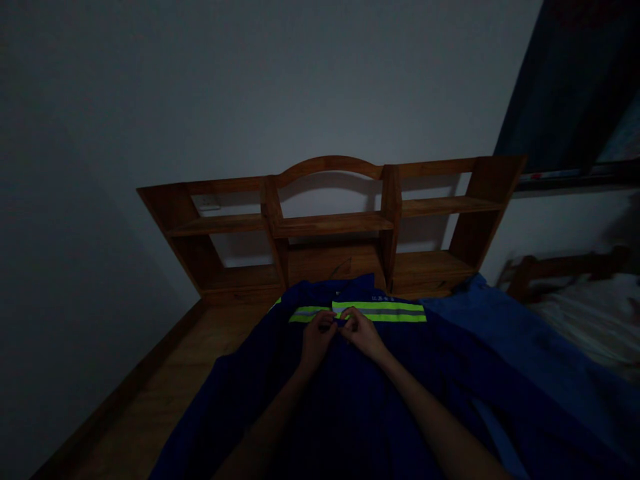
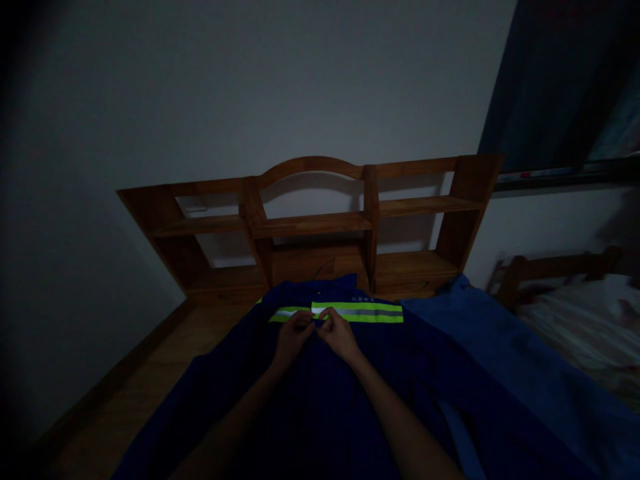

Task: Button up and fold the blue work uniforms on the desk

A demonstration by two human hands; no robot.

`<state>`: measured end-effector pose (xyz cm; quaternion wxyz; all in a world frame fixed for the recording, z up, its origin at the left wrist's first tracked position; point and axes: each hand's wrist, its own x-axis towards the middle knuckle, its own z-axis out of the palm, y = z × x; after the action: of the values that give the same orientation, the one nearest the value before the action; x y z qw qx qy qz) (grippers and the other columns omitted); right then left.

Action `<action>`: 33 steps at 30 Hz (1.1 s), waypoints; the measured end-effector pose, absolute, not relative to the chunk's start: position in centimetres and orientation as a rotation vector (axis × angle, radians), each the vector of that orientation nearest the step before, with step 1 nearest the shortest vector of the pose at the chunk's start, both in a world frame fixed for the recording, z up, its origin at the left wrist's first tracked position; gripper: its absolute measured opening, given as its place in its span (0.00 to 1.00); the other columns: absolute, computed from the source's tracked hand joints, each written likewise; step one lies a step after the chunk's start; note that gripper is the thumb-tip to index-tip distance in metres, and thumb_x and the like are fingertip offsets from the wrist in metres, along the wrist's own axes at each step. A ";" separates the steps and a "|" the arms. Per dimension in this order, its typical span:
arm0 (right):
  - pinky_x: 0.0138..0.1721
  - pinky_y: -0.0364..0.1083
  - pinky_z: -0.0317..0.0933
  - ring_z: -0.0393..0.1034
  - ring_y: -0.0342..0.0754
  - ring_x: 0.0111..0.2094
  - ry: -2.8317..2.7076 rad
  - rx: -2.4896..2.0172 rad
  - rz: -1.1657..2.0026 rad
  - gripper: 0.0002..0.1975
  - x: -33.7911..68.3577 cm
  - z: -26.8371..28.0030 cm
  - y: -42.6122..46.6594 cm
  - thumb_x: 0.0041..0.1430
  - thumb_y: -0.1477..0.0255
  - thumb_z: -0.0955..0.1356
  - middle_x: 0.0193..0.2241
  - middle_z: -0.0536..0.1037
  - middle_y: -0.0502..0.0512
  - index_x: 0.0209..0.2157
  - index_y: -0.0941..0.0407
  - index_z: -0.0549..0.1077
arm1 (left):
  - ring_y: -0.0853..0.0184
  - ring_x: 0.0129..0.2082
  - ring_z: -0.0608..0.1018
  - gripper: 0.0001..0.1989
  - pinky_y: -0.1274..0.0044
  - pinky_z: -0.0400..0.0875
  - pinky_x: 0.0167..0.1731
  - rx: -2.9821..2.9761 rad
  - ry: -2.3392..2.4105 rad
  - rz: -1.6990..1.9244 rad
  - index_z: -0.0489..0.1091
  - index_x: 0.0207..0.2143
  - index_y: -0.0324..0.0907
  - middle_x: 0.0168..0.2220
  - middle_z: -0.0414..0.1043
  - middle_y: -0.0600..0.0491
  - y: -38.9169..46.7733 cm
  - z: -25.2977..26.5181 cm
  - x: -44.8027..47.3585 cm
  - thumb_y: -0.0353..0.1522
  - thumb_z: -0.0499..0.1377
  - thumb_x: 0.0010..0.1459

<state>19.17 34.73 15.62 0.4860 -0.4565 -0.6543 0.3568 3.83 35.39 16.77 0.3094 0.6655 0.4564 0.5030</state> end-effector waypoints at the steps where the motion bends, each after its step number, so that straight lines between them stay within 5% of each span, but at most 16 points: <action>1: 0.21 0.37 0.55 0.63 0.40 0.19 -1.620 -1.116 0.816 0.13 19.1 15.7 34.6 0.48 0.74 0.66 0.18 0.67 0.42 0.39 0.53 0.65 | 0.70 0.33 0.74 0.11 0.78 0.68 0.36 1.754 1.210 1.330 0.70 0.39 0.43 0.33 0.71 0.54 35.3 16.8 3.9 0.30 0.58 0.50; 10: 0.25 0.38 0.55 0.64 0.40 0.22 -1.743 -1.124 0.573 0.22 18.7 16.8 33.6 0.52 0.78 0.61 0.22 0.67 0.43 0.50 0.51 0.61 | 0.70 0.32 0.74 0.10 0.78 0.69 0.35 1.746 1.201 1.340 0.70 0.37 0.42 0.33 0.71 0.54 35.2 17.1 4.1 0.29 0.57 0.50; 25: 0.27 0.39 0.56 0.65 0.41 0.24 -1.769 -1.128 0.503 0.17 18.8 17.5 33.4 0.55 0.76 0.62 0.24 0.70 0.46 0.47 0.52 0.67 | 0.69 0.34 0.75 0.09 0.77 0.69 0.37 1.757 1.200 1.360 0.69 0.36 0.42 0.33 0.73 0.54 34.8 17.8 4.2 0.28 0.56 0.50; 33: 0.36 0.42 0.59 0.67 0.44 0.30 -1.760 -1.126 0.455 0.14 18.9 17.9 33.0 0.59 0.74 0.60 0.28 0.72 0.49 0.46 0.51 0.69 | 0.70 0.34 0.75 0.10 0.77 0.69 0.38 1.759 1.204 1.362 0.69 0.37 0.42 0.33 0.72 0.54 35.1 17.3 3.9 0.28 0.56 0.50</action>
<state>18.86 33.04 17.90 0.4809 -0.4618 -0.7215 0.1866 3.93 35.11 17.28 0.3014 0.6630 0.4539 0.5133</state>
